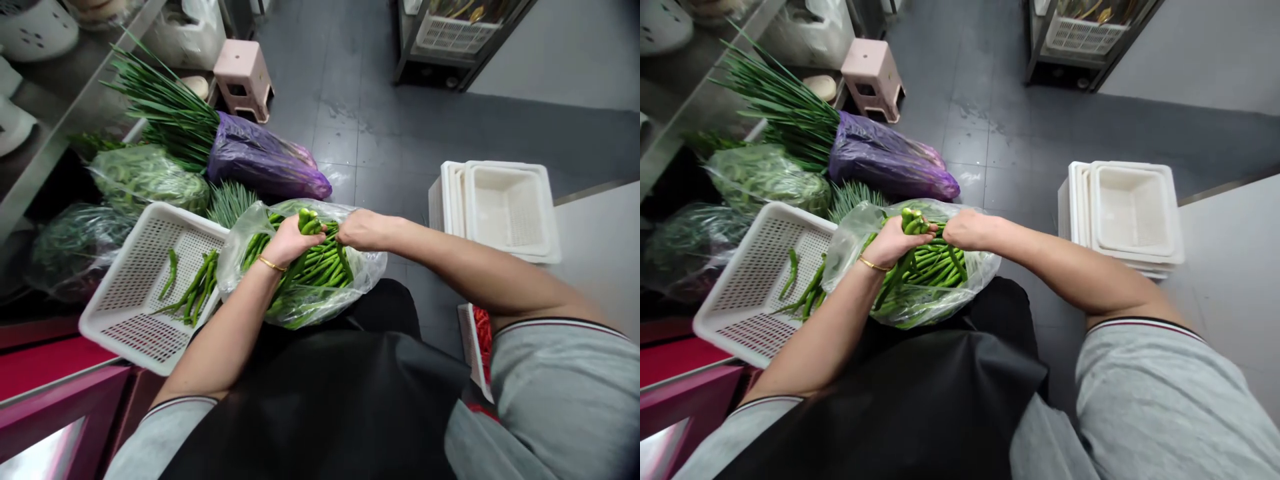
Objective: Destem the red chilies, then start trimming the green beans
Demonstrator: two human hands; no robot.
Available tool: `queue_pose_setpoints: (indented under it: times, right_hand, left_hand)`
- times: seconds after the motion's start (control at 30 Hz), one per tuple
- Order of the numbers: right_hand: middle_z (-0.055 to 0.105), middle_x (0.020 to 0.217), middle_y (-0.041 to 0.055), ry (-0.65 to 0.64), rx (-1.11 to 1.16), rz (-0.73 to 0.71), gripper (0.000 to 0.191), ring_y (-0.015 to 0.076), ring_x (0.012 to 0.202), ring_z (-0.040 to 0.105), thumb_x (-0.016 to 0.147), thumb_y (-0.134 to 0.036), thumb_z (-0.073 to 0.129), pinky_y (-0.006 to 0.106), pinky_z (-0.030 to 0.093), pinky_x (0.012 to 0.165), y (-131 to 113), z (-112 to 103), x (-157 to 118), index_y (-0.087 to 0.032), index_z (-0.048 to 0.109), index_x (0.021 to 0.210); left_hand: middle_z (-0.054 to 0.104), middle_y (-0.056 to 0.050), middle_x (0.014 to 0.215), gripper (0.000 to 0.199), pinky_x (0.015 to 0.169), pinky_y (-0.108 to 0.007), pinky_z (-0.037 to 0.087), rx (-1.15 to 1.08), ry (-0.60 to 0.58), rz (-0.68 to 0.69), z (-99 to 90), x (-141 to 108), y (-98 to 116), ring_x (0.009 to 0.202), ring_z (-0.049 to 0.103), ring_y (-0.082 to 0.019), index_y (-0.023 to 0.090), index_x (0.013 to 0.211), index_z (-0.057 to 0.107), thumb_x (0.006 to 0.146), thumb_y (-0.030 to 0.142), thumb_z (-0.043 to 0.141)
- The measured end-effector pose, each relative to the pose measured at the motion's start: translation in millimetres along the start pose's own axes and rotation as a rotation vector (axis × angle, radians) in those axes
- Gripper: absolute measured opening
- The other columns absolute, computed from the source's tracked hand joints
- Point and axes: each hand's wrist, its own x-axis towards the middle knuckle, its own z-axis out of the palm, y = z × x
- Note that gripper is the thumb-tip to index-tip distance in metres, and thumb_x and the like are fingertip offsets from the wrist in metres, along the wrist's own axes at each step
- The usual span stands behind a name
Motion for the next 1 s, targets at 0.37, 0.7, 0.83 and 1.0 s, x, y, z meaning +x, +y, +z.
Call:
queue_pose_setpoints:
  times: [0.37, 0.7, 0.83, 1.0]
  right_hand:
    - [0.063, 0.067, 0.0062, 0.44, 0.416, 0.143, 0.022, 0.0158, 0.068, 0.059, 0.091, -0.022, 0.044, 0.026, 0.04, 0.062, -32, -8, 10, -0.013, 0.062, 0.086]
    - [0.043, 0.047, -0.0079, 0.622, 1.304, 0.054, 0.048, 0.0093, 0.041, 0.045, 0.097, -0.053, 0.027, 0.024, 0.046, 0.052, -22, 39, 21, -0.015, 0.057, 0.104]
    - [0.066, 0.088, 0.0083, 0.307, 0.553, 0.175, 0.033, 0.0177, 0.081, 0.061, 0.092, -0.04, 0.049, 0.03, 0.046, 0.075, -12, 59, 26, -0.014, 0.064, 0.105]
    - [0.062, 0.1, 0.0157, 0.066, 0.089, 0.021, 0.025, 0.0225, 0.089, 0.058, 0.087, -0.03, 0.054, 0.034, 0.041, 0.077, -31, 110, 36, -0.012, 0.068, 0.096]
  left_hand:
    - [0.063, -0.002, 0.072, 0.036, 0.071, -0.033, 0.05, 0.016, -0.007, 0.106, -19.2, -7, 18, 0.073, 0.063, -0.02, 0.015, 0.081, 0.06, 0.059, 0.036, 0.079]
    - [0.063, -0.003, 0.085, 0.035, 0.078, -0.031, 0.049, 0.314, -0.187, 0.149, -39.2, -33, 11, 0.08, 0.06, -0.018, 0.016, 0.089, 0.062, 0.06, 0.028, 0.078]
    - [0.064, -0.004, 0.087, 0.046, 0.077, -0.033, 0.05, 0.134, -0.065, 0.119, -53.3, -41, 4, 0.079, 0.063, -0.019, 0.016, 0.101, 0.06, 0.062, 0.034, 0.076]
    - [0.064, -0.001, 0.076, 0.05, 0.069, -0.032, 0.051, 0.004, 0.009, 0.071, -62.7, -41, 6, 0.068, 0.064, -0.018, 0.017, 0.103, 0.057, 0.061, 0.034, 0.077]
